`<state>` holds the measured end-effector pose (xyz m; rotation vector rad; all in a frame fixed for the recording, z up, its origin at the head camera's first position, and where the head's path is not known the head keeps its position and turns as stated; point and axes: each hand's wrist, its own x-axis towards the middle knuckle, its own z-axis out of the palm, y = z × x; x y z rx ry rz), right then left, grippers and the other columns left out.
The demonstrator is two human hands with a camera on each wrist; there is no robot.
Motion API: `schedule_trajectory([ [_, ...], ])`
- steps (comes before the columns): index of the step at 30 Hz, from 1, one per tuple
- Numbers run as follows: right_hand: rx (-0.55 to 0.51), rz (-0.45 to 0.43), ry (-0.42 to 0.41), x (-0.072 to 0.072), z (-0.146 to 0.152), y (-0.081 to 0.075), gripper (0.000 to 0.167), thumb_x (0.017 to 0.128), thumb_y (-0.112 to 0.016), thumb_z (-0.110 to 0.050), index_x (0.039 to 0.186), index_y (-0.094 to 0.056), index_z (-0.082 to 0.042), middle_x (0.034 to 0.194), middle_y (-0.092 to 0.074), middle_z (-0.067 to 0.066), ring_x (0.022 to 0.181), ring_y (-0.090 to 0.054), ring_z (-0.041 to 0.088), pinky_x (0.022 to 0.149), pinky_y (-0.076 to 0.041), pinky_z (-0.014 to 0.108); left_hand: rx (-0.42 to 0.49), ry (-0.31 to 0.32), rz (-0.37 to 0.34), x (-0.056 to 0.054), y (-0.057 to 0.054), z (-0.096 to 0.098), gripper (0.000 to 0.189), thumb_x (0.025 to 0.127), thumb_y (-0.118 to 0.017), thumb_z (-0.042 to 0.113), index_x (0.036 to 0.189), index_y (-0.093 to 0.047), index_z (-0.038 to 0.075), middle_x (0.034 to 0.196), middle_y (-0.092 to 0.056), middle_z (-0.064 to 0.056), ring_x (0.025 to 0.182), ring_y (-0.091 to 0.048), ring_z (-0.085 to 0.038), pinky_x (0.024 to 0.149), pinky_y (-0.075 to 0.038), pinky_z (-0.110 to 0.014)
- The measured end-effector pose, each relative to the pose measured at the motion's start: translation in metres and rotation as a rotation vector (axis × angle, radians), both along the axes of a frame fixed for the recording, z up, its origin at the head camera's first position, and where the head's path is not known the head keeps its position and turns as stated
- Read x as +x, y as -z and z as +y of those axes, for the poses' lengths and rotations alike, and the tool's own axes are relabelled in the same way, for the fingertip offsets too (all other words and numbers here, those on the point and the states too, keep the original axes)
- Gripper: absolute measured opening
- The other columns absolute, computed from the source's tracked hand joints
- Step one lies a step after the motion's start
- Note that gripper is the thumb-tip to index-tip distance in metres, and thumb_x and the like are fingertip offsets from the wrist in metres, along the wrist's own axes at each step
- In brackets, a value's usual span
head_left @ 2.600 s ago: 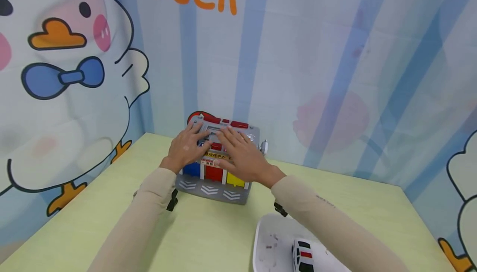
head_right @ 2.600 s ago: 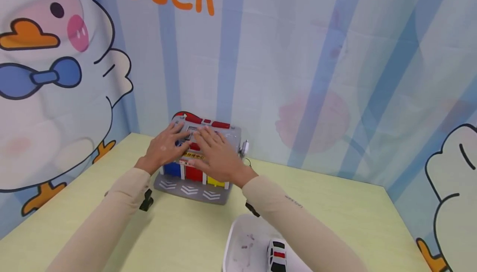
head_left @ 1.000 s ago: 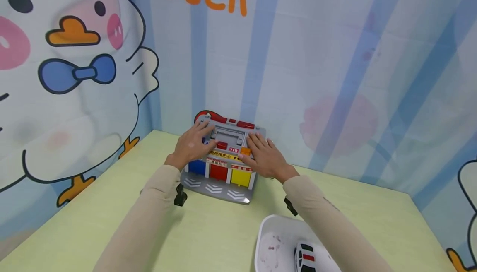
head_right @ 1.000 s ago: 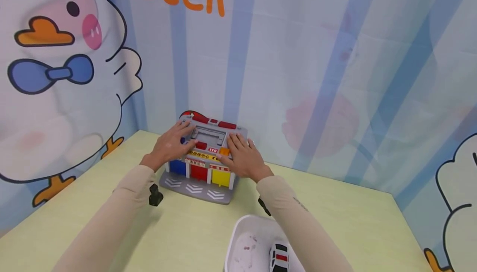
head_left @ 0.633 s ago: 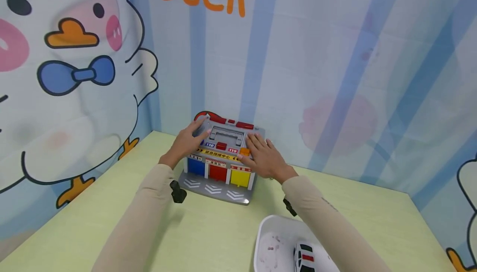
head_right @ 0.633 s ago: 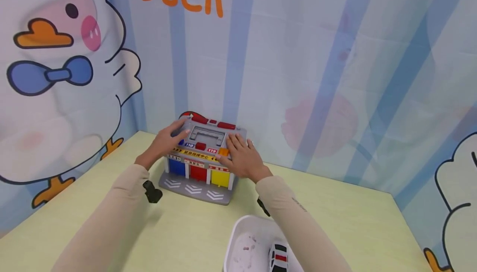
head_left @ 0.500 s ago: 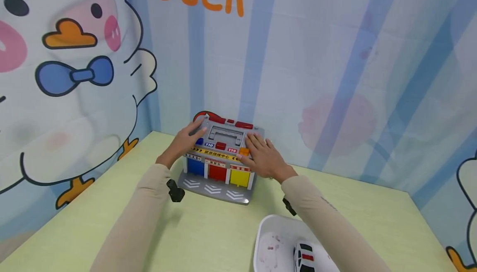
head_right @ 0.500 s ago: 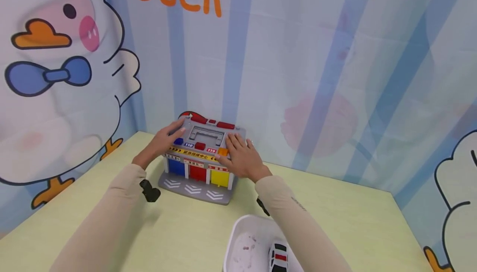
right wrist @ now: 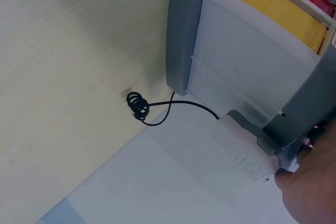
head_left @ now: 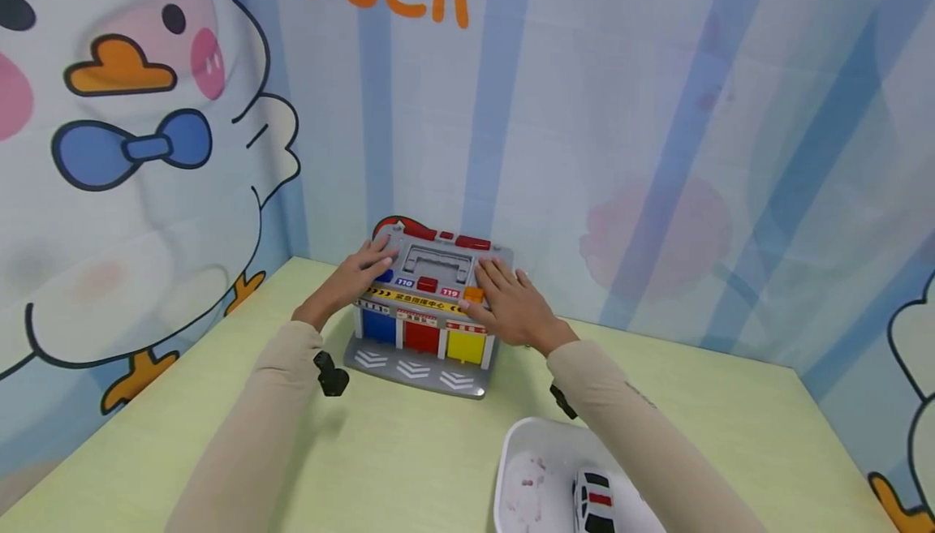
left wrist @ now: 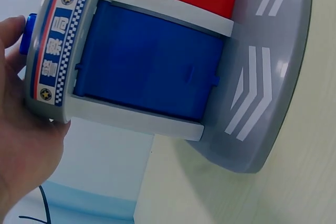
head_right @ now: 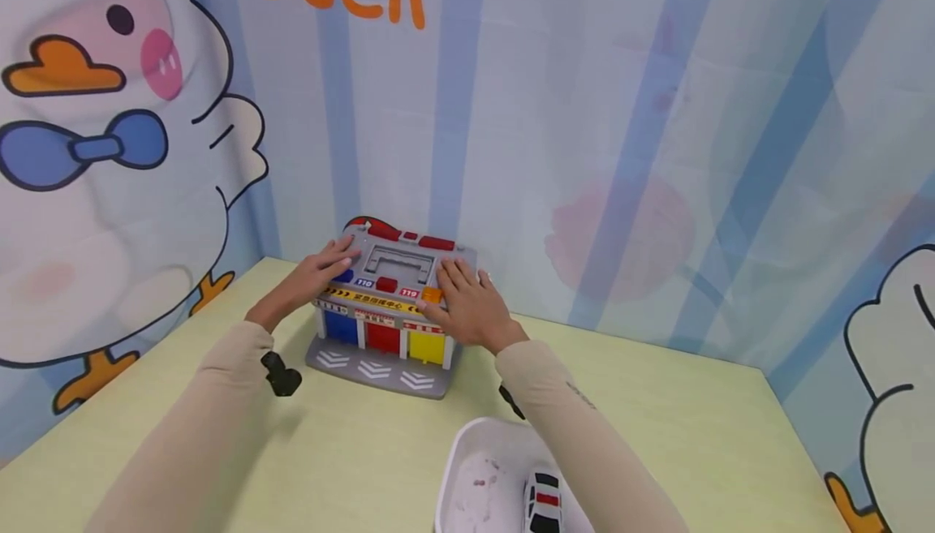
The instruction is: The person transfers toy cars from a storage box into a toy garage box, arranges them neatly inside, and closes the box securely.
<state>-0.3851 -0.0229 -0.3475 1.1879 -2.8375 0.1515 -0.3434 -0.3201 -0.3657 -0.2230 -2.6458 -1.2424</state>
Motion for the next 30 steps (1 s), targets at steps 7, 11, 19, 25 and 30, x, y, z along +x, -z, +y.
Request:
schedule_trajectory([
  [7, -0.011, 0.002, 0.003, 0.0015, -0.0010, 0.0026, 0.079, 0.102, -0.031, -0.059, 0.161, -0.011, -0.010, 0.170, -0.006, 0.007, 0.158, -0.002, 0.029, 0.127, -0.006, 0.055, -0.024, -0.017, -0.001, 0.0019, 0.0002, 0.0005, 0.050, 0.107, -0.043, 0.027, 0.150, -0.042, 0.001, 0.168, -0.014, -0.014, 0.156, 0.004, -0.039, 0.123, -0.002, -0.064],
  [11, -0.004, -0.002, 0.016, 0.0043, -0.0012, 0.0015, 0.079, 0.102, -0.031, -0.060, 0.161, -0.010, -0.011, 0.170, -0.005, 0.006, 0.158, -0.001, 0.028, 0.127, -0.005, 0.054, -0.024, -0.021, -0.004, 0.0020, 0.0003, 0.0011, 0.049, 0.107, -0.044, 0.027, 0.150, -0.042, 0.002, 0.168, -0.014, -0.013, 0.156, 0.004, -0.037, 0.123, -0.002, -0.064],
  [19, 0.001, 0.001, 0.020, 0.0063, -0.0014, 0.0020, 0.080, 0.102, -0.030, -0.060, 0.161, -0.009, -0.011, 0.170, -0.005, 0.006, 0.158, -0.001, 0.028, 0.127, -0.005, 0.054, -0.054, -0.018, 0.003, 0.0040, 0.0002, 0.0004, 0.048, 0.107, -0.044, 0.025, 0.150, -0.042, 0.002, 0.168, -0.014, -0.014, 0.156, 0.004, -0.038, 0.123, -0.001, -0.064],
  [25, -0.002, 0.000, 0.021, 0.0080, -0.0011, 0.0017, 0.080, 0.102, -0.031, -0.061, 0.161, -0.010, -0.011, 0.170, -0.005, 0.007, 0.158, -0.002, 0.028, 0.127, -0.006, 0.054, -0.075, -0.014, 0.008, 0.0043, 0.0013, -0.0008, 0.049, 0.107, -0.045, 0.025, 0.150, -0.042, 0.002, 0.168, -0.014, -0.014, 0.156, 0.003, -0.039, 0.123, -0.002, -0.065],
  [30, -0.003, -0.003, 0.024, 0.0093, -0.0010, 0.0008, 0.081, 0.102, -0.031, -0.061, 0.161, -0.010, -0.011, 0.170, -0.006, 0.007, 0.158, -0.002, 0.029, 0.126, -0.007, 0.055, -0.101, -0.005, 0.022, 0.0059, 0.0006, 0.0000, 0.050, 0.106, -0.046, 0.027, 0.150, -0.043, 0.002, 0.168, -0.014, -0.015, 0.156, 0.002, -0.039, 0.122, -0.004, -0.066],
])
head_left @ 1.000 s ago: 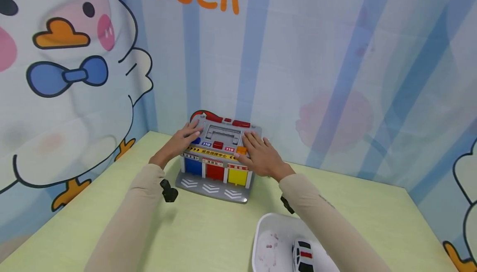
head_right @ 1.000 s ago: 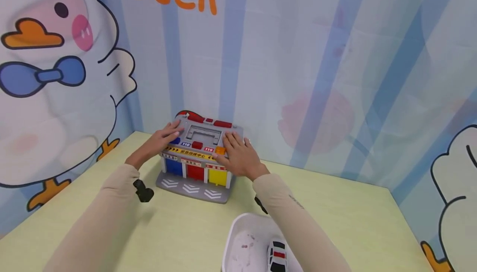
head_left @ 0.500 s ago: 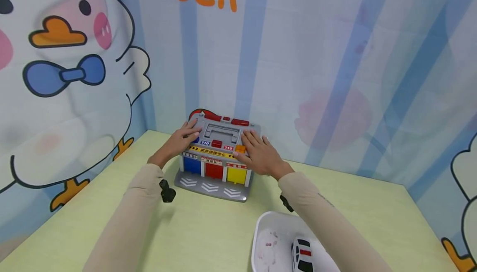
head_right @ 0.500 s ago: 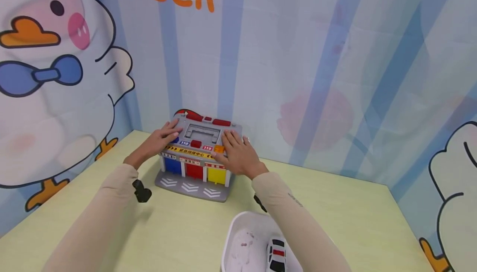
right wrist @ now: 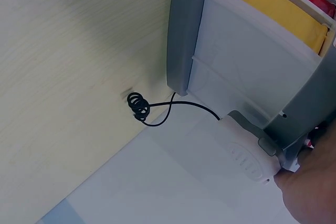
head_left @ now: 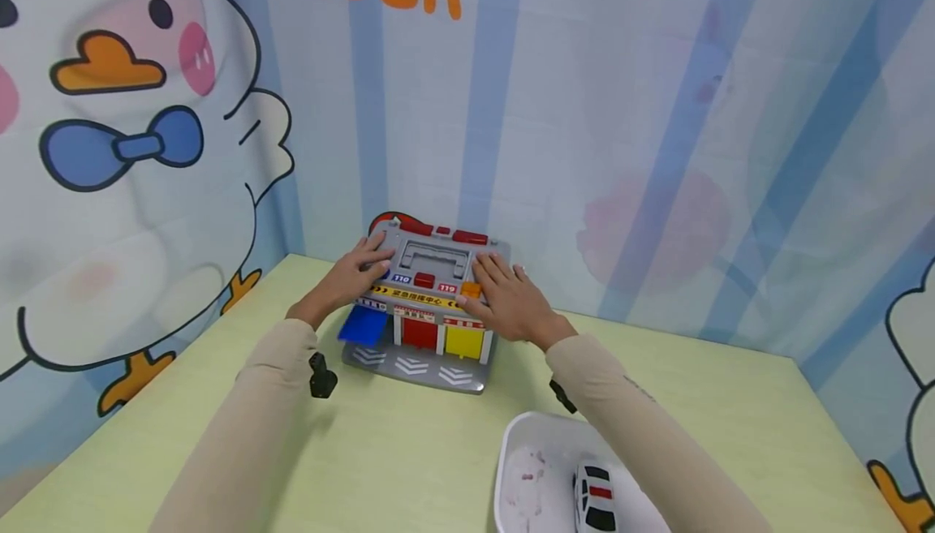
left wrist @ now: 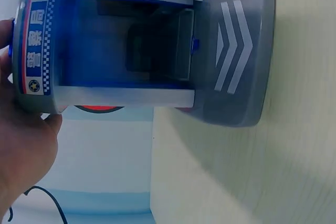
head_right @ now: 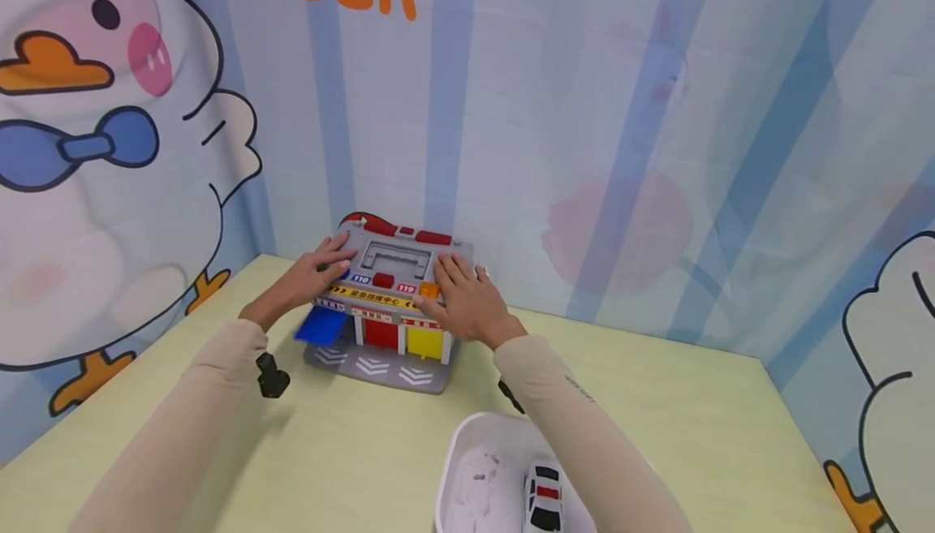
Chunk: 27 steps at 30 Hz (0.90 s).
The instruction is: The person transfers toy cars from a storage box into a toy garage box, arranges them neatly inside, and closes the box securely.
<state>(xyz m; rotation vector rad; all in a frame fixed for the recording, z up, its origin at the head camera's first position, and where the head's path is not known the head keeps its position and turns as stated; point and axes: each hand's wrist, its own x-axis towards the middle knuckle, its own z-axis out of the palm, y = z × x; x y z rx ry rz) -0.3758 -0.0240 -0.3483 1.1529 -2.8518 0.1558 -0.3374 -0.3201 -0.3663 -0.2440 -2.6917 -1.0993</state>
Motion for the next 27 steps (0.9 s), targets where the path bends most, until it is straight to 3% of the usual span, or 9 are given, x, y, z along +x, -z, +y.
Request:
schedule_trajectory([
  [4, -0.009, 0.007, 0.003, -0.001, 0.002, -0.001, 0.080, 0.101, -0.032, -0.060, 0.161, -0.010, -0.010, 0.170, -0.006, 0.007, 0.158, -0.002, 0.029, 0.127, -0.007, 0.054, -0.019, 0.008, 0.001, 0.000, -0.002, 0.003, 0.051, 0.107, -0.046, 0.028, 0.150, -0.041, 0.002, 0.168, -0.013, -0.015, 0.156, 0.005, -0.039, 0.122, -0.005, -0.066],
  [10, -0.018, 0.003, 0.002, -0.003, 0.000, 0.002, 0.080, 0.101, -0.032, -0.061, 0.161, -0.011, -0.012, 0.170, -0.006, 0.006, 0.158, -0.002, 0.028, 0.126, -0.008, 0.055, -0.049, -0.008, -0.064, -0.003, 0.000, -0.003, 0.056, 0.106, -0.043, 0.038, 0.154, -0.038, 0.009, 0.170, -0.009, -0.008, 0.157, 0.007, -0.035, 0.121, -0.003, -0.067],
  [14, -0.020, -0.001, 0.008, -0.003, 0.000, 0.003, 0.080, 0.101, -0.032, -0.061, 0.161, -0.011, -0.012, 0.170, -0.007, 0.006, 0.158, -0.002, 0.029, 0.126, -0.008, 0.056, -0.080, -0.009, -0.093, -0.003, -0.002, -0.006, 0.064, 0.100, -0.055, 0.044, 0.153, -0.040, 0.011, 0.170, -0.011, -0.008, 0.157, 0.004, -0.036, 0.120, -0.007, -0.070],
  [20, -0.020, 0.008, 0.018, -0.004, 0.002, 0.003, 0.081, 0.101, -0.032, -0.062, 0.161, -0.010, -0.013, 0.170, -0.006, 0.005, 0.158, -0.001, 0.027, 0.127, -0.008, 0.054, -0.141, 0.042, -0.090, -0.006, -0.014, -0.015, 0.070, 0.093, -0.069, 0.041, 0.150, -0.045, 0.009, 0.169, -0.015, -0.013, 0.155, 0.001, -0.042, 0.117, -0.010, -0.073],
  [27, -0.005, 0.014, 0.010, -0.004, 0.001, 0.004, 0.081, 0.101, -0.031, -0.063, 0.161, -0.010, -0.013, 0.170, -0.005, 0.005, 0.158, -0.001, 0.027, 0.126, -0.009, 0.055, -0.374, 0.055, -0.067, -0.003, -0.025, -0.027, 0.076, 0.090, -0.070, 0.048, 0.151, -0.044, 0.011, 0.166, -0.020, -0.018, 0.153, -0.002, -0.048, 0.119, -0.004, -0.071],
])
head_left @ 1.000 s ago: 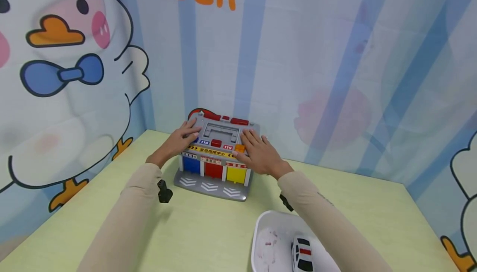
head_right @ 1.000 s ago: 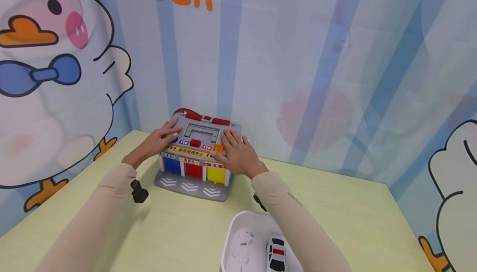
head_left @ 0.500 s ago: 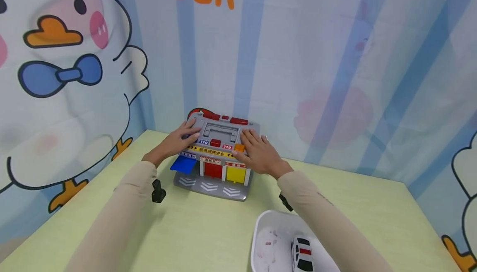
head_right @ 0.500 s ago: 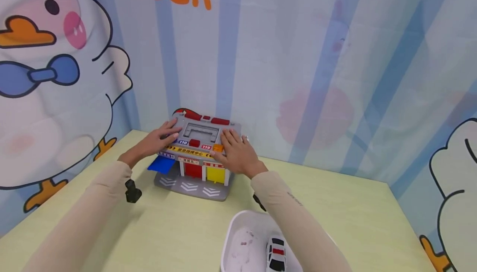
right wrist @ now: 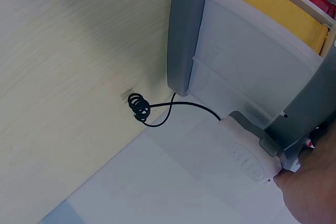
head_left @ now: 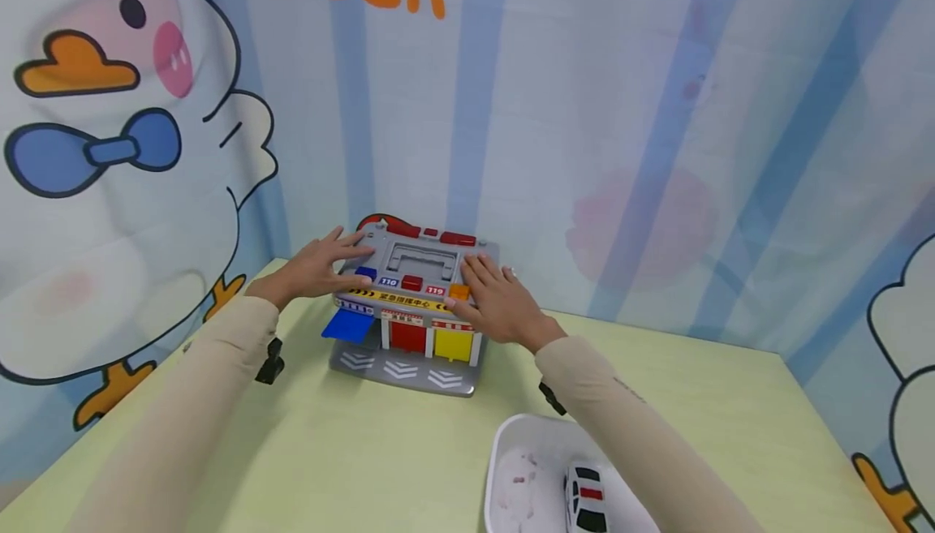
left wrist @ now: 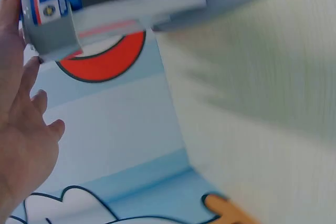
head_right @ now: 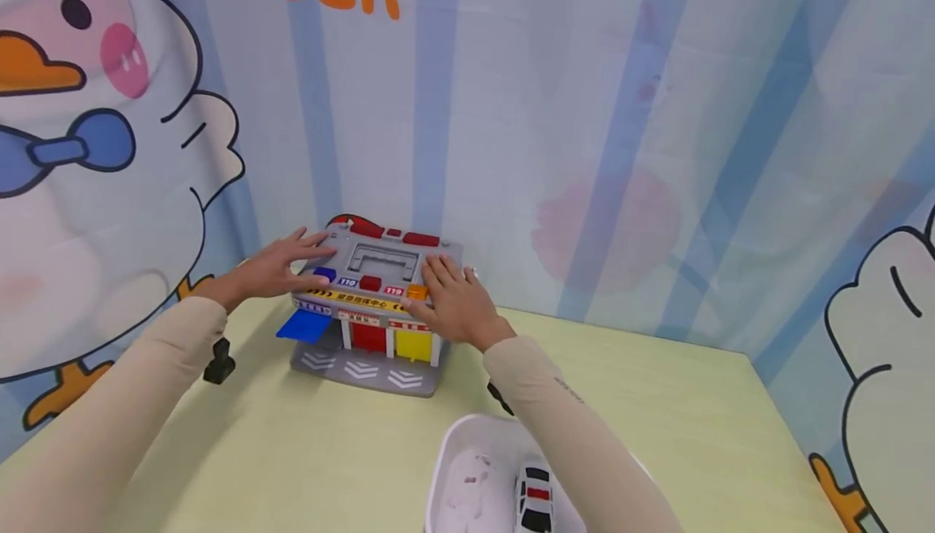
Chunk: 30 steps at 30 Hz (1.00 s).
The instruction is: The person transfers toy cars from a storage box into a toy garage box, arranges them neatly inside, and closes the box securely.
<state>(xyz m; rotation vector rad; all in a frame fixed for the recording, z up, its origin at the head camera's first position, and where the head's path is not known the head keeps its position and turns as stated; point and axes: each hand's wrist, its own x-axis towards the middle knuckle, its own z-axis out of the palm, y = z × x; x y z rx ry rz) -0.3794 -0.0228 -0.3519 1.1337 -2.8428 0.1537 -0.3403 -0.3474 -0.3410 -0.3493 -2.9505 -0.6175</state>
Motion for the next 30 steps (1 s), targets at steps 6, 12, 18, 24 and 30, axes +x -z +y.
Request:
schedule_trajectory([
  [6, -0.015, 0.011, -0.003, 0.002, 0.001, -0.003, 0.081, 0.101, -0.031, -0.062, 0.161, -0.011, -0.012, 0.170, -0.006, 0.005, 0.158, -0.002, 0.027, 0.127, -0.009, 0.054, -0.130, 0.048, 0.025, 0.006, -0.010, -0.005, 0.072, 0.092, -0.067, 0.047, 0.151, -0.045, 0.012, 0.165, -0.024, -0.018, 0.153, -0.005, -0.047, 0.121, -0.005, -0.068],
  [12, -0.008, 0.007, -0.006, 0.002, 0.002, 0.000, 0.080, 0.101, -0.030, -0.062, 0.161, -0.011, -0.013, 0.170, -0.006, 0.004, 0.158, -0.002, 0.027, 0.127, -0.009, 0.054, -0.257, 0.083, 0.078, 0.009, -0.002, -0.007, 0.067, 0.097, -0.061, 0.043, 0.154, -0.040, 0.014, 0.165, -0.024, -0.018, 0.154, -0.008, -0.046, 0.122, -0.011, -0.065],
  [18, -0.010, 0.012, -0.007, 0.003, 0.001, 0.001, 0.079, 0.101, -0.030, -0.061, 0.161, -0.011, -0.013, 0.170, -0.006, 0.004, 0.158, -0.003, 0.027, 0.127, -0.009, 0.053, -0.366, 0.088, 0.131, 0.011, 0.008, -0.009, 0.066, 0.101, -0.049, 0.049, 0.157, -0.033, 0.017, 0.166, -0.023, -0.016, 0.154, -0.011, -0.044, 0.123, -0.012, -0.062],
  [24, -0.015, 0.007, -0.012, 0.004, 0.002, 0.001, 0.080, 0.102, -0.031, -0.061, 0.161, -0.011, -0.012, 0.170, -0.006, 0.005, 0.158, -0.004, 0.027, 0.127, -0.009, 0.053, -0.406, 0.097, 0.147, 0.010, 0.011, -0.012, 0.064, 0.103, -0.044, 0.049, 0.157, -0.031, 0.018, 0.167, -0.022, -0.013, 0.155, -0.012, -0.042, 0.124, -0.011, -0.060],
  [30, -0.011, -0.007, -0.025, 0.002, 0.003, -0.002, 0.080, 0.102, -0.031, -0.060, 0.161, -0.010, -0.011, 0.170, -0.004, 0.006, 0.158, -0.003, 0.028, 0.127, -0.009, 0.054, -0.428, 0.100, 0.143, 0.009, 0.009, -0.012, 0.064, 0.103, -0.043, 0.049, 0.158, -0.029, 0.020, 0.167, -0.020, -0.013, 0.155, -0.011, -0.040, 0.125, -0.011, -0.059],
])
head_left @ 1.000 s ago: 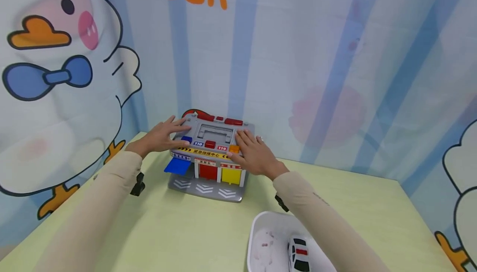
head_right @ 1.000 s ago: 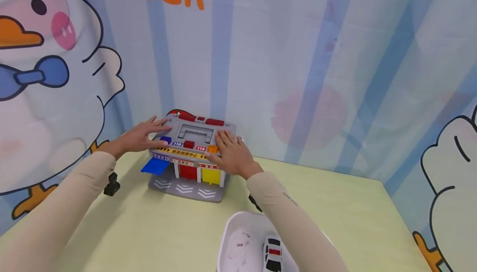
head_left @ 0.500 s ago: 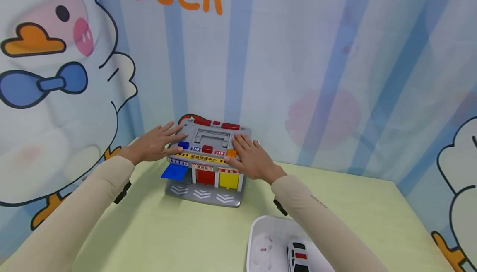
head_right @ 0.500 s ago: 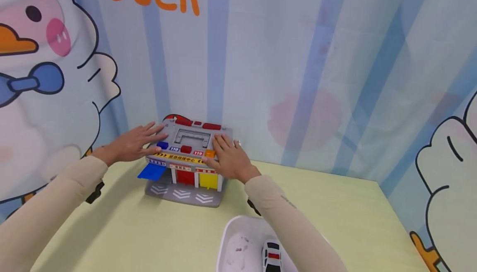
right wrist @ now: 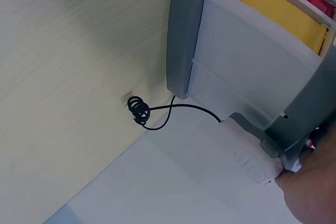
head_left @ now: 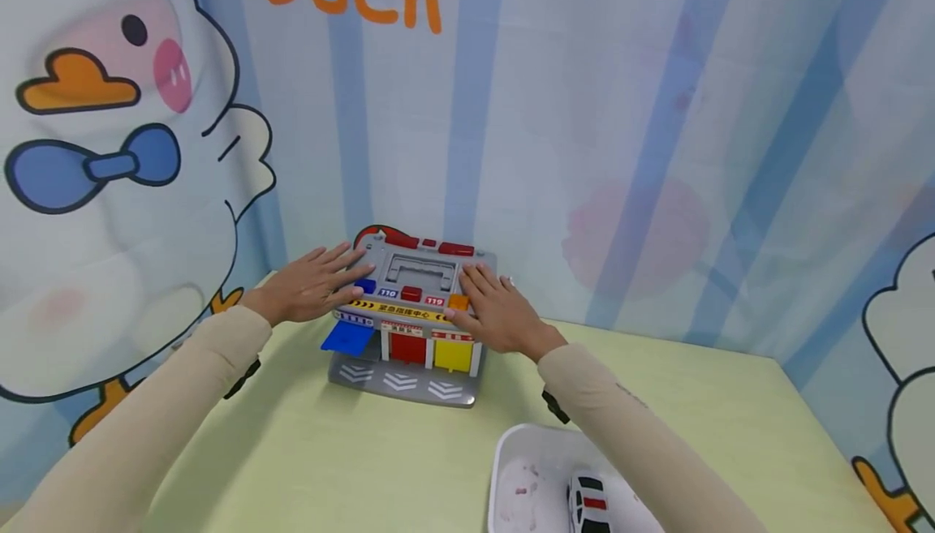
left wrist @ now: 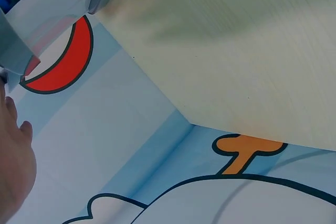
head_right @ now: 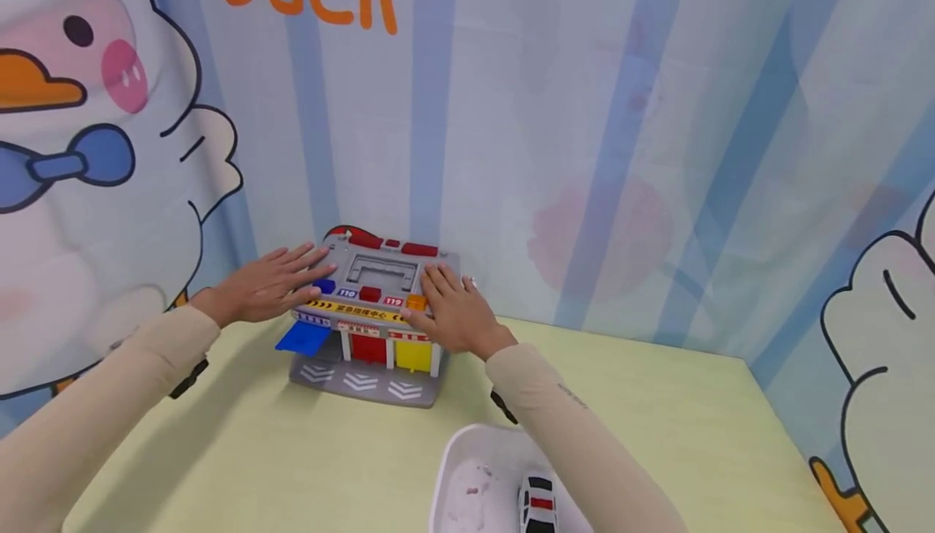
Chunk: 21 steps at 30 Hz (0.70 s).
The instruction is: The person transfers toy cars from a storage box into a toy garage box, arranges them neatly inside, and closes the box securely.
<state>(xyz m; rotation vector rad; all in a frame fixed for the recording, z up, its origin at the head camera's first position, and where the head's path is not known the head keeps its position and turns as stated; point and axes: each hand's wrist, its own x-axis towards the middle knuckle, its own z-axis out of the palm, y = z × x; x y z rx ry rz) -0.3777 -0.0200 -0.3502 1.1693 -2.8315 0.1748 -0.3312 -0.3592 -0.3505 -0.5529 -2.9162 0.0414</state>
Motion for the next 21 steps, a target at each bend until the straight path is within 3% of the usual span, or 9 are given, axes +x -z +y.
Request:
schedule_trajectory([
  [21, 0.027, -0.033, -0.025, 0.002, 0.012, -0.010, 0.084, 0.101, -0.039, -0.060, 0.161, -0.010, -0.011, 0.170, -0.008, 0.008, 0.158, -0.005, 0.029, 0.127, -0.008, 0.052, -0.026, -0.001, 0.012, 0.003, -0.001, 0.002, 0.064, 0.104, -0.041, 0.050, 0.158, -0.028, 0.019, 0.167, -0.019, -0.013, 0.155, -0.012, -0.041, 0.125, -0.012, -0.059],
])
